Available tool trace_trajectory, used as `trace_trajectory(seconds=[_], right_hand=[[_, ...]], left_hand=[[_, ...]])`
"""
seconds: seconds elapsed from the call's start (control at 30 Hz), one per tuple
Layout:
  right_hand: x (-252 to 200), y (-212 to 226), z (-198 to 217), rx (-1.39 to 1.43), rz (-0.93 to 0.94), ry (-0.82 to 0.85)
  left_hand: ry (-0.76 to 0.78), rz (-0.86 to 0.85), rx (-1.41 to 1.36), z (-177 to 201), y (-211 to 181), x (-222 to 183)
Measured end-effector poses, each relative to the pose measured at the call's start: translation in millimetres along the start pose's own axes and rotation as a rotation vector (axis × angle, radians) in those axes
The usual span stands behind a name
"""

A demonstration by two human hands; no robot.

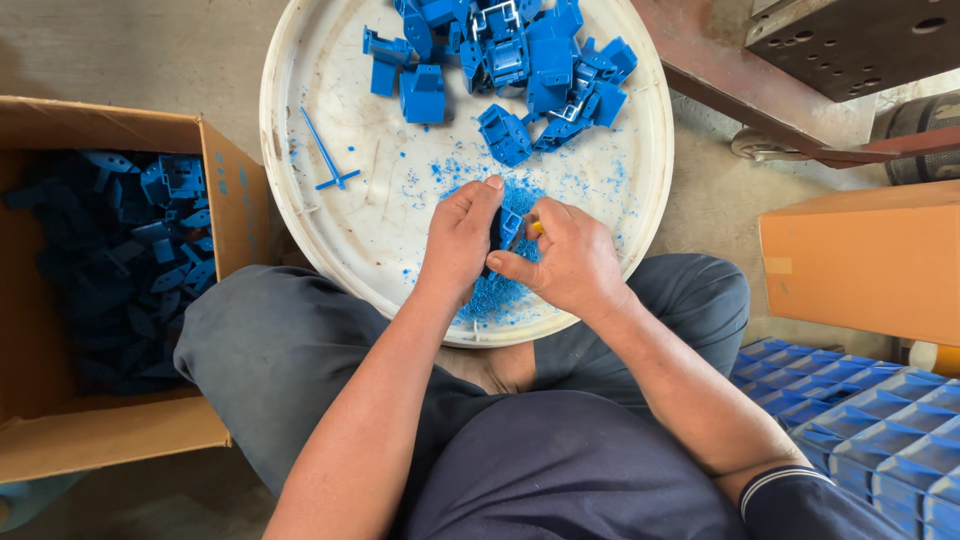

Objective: The person scrapes excess material from blue plastic parts using a yellow scraper tool.

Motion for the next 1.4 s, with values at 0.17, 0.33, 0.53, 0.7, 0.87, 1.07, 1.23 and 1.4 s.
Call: trace_trajectory(seconds=[0.17,0.33,0.53,0.7,0.87,1.07,1.23,1.4], right_hand=[[-0.3,-1.9,-3.1,-0.011,0.016,0.016],[-1.1,-0.2,-4.0,-0.029,0.011,0.020],[-0.5,-3.8,1.5,-0.014,-0.048,-0.013],[-1.0,-4.9,-4.2,-0.031,-0.026,0.031],[-2.1,-4.8,-6.1,-0.033,-0.010,0.036],[-1.6,-3.2,-7.4,-0.053,-0.005,0.059],[-6.4,-0.2,-10.5,-0.022,0.043,0.043],[-2.3,-20.3,-26.5,0.099,-0.061,0.189]], left_hand=[[-0.021,-0.005,0.014,1.4,-0.2,0.7],[-0.013,0.029,0.008,0.1,-0.4,-0.7],[0.007,0.013,-0.004,-3.2,-3.8,-0.4],[-0.008,0.016,0.028,-0.8,-3.6,-1.3],[-0.006,0.021,0.023,-1.4,-3.0,-1.9],[-0.005,0.042,0.035,0.1,0.0,-2.1],[-0.009,0.023,0.070,2.4,3.1,0.4],[-0.059,-0.161,0.266,9.0,-12.6,0.8]])
Point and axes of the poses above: each hand's wrist, its own x-axis towards the middle knuckle, its own z-axis out of the back of the hand, y = z × x, the point moved 10 cm from there along x, towards the middle knuckle, and after that the axes turned 3 degrees about x, right-handed, at the moved point
